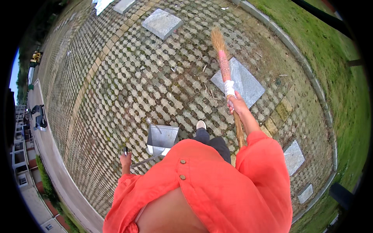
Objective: The person sweeps debris from a stone-paved walkway and a concrete road into a metal dustpan using a broom, then walks to a green trash bin and empties the collected material.
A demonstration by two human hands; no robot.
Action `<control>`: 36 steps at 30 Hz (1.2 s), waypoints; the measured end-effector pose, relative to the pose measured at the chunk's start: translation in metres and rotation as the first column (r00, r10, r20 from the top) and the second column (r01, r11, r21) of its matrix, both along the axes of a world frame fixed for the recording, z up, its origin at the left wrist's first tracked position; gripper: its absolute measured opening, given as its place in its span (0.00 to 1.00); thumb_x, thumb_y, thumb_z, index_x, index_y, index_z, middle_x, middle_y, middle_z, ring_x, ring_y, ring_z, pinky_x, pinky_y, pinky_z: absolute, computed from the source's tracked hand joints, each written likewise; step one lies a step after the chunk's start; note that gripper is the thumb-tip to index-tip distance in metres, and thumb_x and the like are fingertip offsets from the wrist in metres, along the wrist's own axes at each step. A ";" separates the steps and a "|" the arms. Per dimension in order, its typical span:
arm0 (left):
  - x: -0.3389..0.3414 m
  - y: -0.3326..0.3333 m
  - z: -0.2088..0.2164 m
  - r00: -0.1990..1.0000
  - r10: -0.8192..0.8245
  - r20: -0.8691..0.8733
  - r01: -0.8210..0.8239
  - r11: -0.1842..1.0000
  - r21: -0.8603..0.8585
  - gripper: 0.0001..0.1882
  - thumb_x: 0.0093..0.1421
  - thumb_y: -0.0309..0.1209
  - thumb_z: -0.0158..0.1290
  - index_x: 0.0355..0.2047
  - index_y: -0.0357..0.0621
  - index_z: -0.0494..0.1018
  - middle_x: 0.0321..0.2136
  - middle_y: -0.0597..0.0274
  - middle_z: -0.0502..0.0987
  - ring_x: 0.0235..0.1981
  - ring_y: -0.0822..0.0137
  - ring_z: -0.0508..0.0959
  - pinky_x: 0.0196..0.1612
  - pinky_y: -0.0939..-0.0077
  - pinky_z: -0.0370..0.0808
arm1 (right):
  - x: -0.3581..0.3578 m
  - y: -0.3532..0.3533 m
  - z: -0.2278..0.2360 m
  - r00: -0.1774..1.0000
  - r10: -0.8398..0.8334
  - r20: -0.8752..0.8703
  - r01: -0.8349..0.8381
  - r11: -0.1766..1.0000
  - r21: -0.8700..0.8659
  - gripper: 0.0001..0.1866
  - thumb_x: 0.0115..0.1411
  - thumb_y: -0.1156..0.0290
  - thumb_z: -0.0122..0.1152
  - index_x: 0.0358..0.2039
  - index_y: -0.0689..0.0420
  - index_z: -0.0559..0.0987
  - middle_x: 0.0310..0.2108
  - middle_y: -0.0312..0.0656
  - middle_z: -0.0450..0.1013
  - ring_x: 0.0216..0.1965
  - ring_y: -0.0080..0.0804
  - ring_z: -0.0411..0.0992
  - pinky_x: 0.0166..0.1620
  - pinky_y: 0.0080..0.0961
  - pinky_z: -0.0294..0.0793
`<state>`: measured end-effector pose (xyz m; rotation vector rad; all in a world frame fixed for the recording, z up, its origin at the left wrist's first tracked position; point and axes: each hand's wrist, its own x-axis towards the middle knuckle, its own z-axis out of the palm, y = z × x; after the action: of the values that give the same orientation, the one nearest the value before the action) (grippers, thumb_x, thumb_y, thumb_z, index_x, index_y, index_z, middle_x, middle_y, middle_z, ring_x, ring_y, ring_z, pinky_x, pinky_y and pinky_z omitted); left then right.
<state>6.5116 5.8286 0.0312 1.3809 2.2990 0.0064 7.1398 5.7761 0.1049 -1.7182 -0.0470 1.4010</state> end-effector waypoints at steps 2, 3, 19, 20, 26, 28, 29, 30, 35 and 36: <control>0.056 0.050 0.030 0.995 -0.067 -0.077 0.065 0.997 -0.031 0.17 0.44 0.43 0.54 0.22 0.39 0.73 0.20 0.50 0.74 0.25 0.53 0.75 0.32 0.63 0.70 | 0.036 0.030 0.007 0.997 -0.008 -0.071 0.010 1.000 0.016 0.31 0.56 0.68 0.45 0.58 0.43 0.46 0.19 0.38 0.65 0.10 0.16 0.57 0.10 0.12 0.58; 0.066 0.059 0.025 0.996 -0.069 -0.060 0.071 0.997 0.037 0.17 0.44 0.43 0.54 0.21 0.39 0.73 0.18 0.50 0.74 0.24 0.54 0.75 0.31 0.64 0.69 | 0.040 0.049 0.023 0.999 0.018 -0.051 -0.016 0.999 0.044 0.32 0.56 0.68 0.45 0.59 0.43 0.46 0.19 0.38 0.65 0.10 0.17 0.57 0.10 0.12 0.57; 0.437 0.426 0.062 0.960 -0.261 -0.097 0.267 0.962 0.050 0.19 0.47 0.44 0.51 0.25 0.37 0.72 0.19 0.47 0.73 0.26 0.51 0.74 0.32 0.61 0.69 | 0.343 0.153 -0.075 0.488 -0.432 -0.758 0.519 0.842 -0.146 0.15 0.55 0.58 0.49 0.37 0.55 0.64 0.20 0.42 0.65 0.10 0.17 0.57 0.10 0.11 0.58; 0.460 0.447 0.068 0.969 -0.231 -0.083 0.237 0.968 0.084 0.18 0.47 0.43 0.50 0.25 0.37 0.72 0.19 0.47 0.73 0.26 0.51 0.74 0.32 0.61 0.69 | 0.379 0.144 -0.049 0.519 -0.487 -0.702 0.589 0.799 -0.120 0.15 0.55 0.57 0.49 0.36 0.54 0.64 0.20 0.41 0.65 0.10 0.17 0.57 0.10 0.11 0.58; 0.559 0.570 0.106 0.967 -0.199 -0.157 0.236 0.933 0.270 0.17 0.49 0.43 0.50 0.26 0.38 0.71 0.19 0.49 0.73 0.25 0.51 0.74 0.30 0.62 0.68 | 0.497 0.212 0.072 0.818 -0.555 -0.151 0.555 0.831 -0.043 0.16 0.54 0.67 0.53 0.42 0.48 0.62 0.21 0.38 0.64 0.12 0.17 0.57 0.12 0.13 0.56; 0.621 0.609 0.143 0.975 -0.155 -0.156 0.194 0.943 0.270 0.17 0.49 0.44 0.50 0.26 0.40 0.72 0.21 0.49 0.74 0.27 0.50 0.74 0.31 0.61 0.68 | 0.510 0.258 0.069 0.799 -0.539 -0.266 0.563 0.826 0.018 0.18 0.53 0.69 0.53 0.44 0.48 0.61 0.21 0.38 0.64 0.12 0.16 0.57 0.12 0.12 0.55; 0.627 0.635 0.138 0.969 -0.179 -0.171 0.226 0.921 0.316 0.18 0.48 0.45 0.50 0.27 0.41 0.72 0.22 0.49 0.74 0.28 0.50 0.74 0.33 0.61 0.68 | 0.516 0.287 0.069 0.791 -0.521 -0.320 0.564 0.824 0.055 0.19 0.53 0.70 0.53 0.45 0.47 0.61 0.21 0.38 0.64 0.12 0.16 0.56 0.13 0.11 0.55; 0.633 0.655 0.138 0.972 -0.172 -0.160 0.218 0.918 0.333 0.18 0.48 0.45 0.49 0.28 0.41 0.72 0.23 0.48 0.74 0.29 0.49 0.74 0.33 0.61 0.68 | 0.515 0.327 0.072 0.770 -0.442 -0.460 0.540 0.835 0.102 0.20 0.53 0.70 0.52 0.46 0.47 0.61 0.21 0.38 0.63 0.12 0.15 0.55 0.12 0.10 0.54; 0.687 0.765 0.117 0.922 -0.337 -0.191 0.379 0.888 0.260 0.16 0.47 0.41 0.52 0.27 0.40 0.73 0.22 0.48 0.74 0.28 0.49 0.74 0.34 0.60 0.69 | 0.497 0.527 0.022 0.559 -0.196 -0.806 0.469 0.876 0.112 0.14 0.54 0.69 0.51 0.40 0.56 0.62 0.21 0.39 0.64 0.12 0.12 0.56 0.11 0.07 0.54; 0.699 0.793 0.111 0.905 -0.378 -0.192 0.418 0.872 0.254 0.16 0.47 0.41 0.52 0.26 0.39 0.73 0.22 0.47 0.74 0.28 0.49 0.74 0.34 0.60 0.69 | 0.493 0.568 -0.001 0.496 -0.147 -0.856 0.439 0.893 0.100 0.14 0.54 0.70 0.51 0.40 0.57 0.62 0.21 0.39 0.64 0.12 0.13 0.56 0.11 0.07 0.54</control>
<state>7.2108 6.6216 0.1420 2.0507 2.1325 0.1285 7.6330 6.3440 0.1042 -0.5996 0.5262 1.6944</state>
